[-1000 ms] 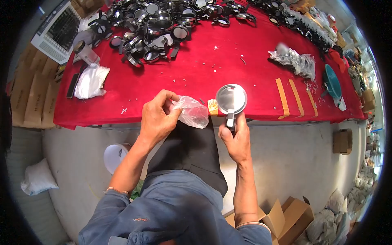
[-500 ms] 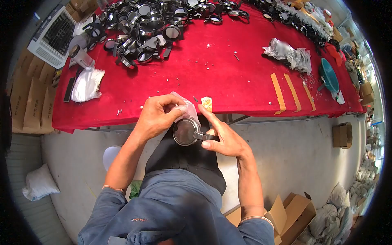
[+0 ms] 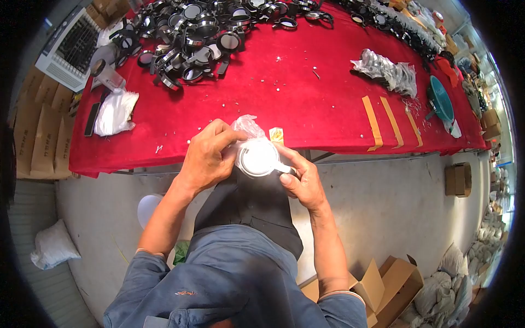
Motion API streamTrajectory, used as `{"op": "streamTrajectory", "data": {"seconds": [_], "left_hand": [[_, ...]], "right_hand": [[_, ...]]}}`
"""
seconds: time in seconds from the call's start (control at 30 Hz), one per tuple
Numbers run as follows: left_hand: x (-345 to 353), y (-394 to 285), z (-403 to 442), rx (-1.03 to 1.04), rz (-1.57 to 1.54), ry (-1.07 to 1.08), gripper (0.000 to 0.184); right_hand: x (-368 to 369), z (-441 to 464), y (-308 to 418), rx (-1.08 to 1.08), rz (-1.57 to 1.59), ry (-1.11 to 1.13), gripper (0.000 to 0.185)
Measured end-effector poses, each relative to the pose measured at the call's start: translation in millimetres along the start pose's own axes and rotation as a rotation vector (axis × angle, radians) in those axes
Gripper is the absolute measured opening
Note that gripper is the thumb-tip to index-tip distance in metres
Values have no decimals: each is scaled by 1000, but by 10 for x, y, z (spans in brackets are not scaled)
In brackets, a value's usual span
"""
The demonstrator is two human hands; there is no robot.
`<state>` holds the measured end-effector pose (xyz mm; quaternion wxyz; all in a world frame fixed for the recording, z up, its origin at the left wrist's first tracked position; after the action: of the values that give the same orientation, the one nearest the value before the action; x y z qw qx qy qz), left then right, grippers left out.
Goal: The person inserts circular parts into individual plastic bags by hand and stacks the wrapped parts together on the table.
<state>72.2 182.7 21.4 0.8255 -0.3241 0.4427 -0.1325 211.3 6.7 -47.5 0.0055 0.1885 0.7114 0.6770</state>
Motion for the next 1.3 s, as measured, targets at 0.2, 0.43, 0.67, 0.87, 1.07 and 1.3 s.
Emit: {"op": "streamTrajectory", "data": {"seconds": [0.2,0.43,0.67,0.87,1.07,1.3], "left_hand": [[-52,-26,-24,71,3,-48,24],[53,-98,-25,83,-271,93,30],[116,-157,-82,145,-515,351,31],[303,-104,-271,-18,-571,227,26],[674,307,-443,-449,-915,41,34],[611,260,-393,-333,-497,87,32]], "right_hand": [[169,15,106,-225,-594,-184,77],[376,83,239,-81,-752,-32,94],[387,229,166,-164,-749,-81,74],[249,254,-59,-256,-613,-295,52],[418,218,-116,-251,-78,-206,51],[628,307,-192,-233,-284,-74,79]]}}
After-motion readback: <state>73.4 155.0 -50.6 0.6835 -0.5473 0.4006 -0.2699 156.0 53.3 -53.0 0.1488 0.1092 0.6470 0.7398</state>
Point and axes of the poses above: each hand's wrist, its own z-axis towards the middle knuckle, its own x-axis out of the palm, y = z × x, the point moved 6 cm from there along z, towards the middle knuckle, and after that the axes turned 3 degrees about y, right-handed, at the moved point
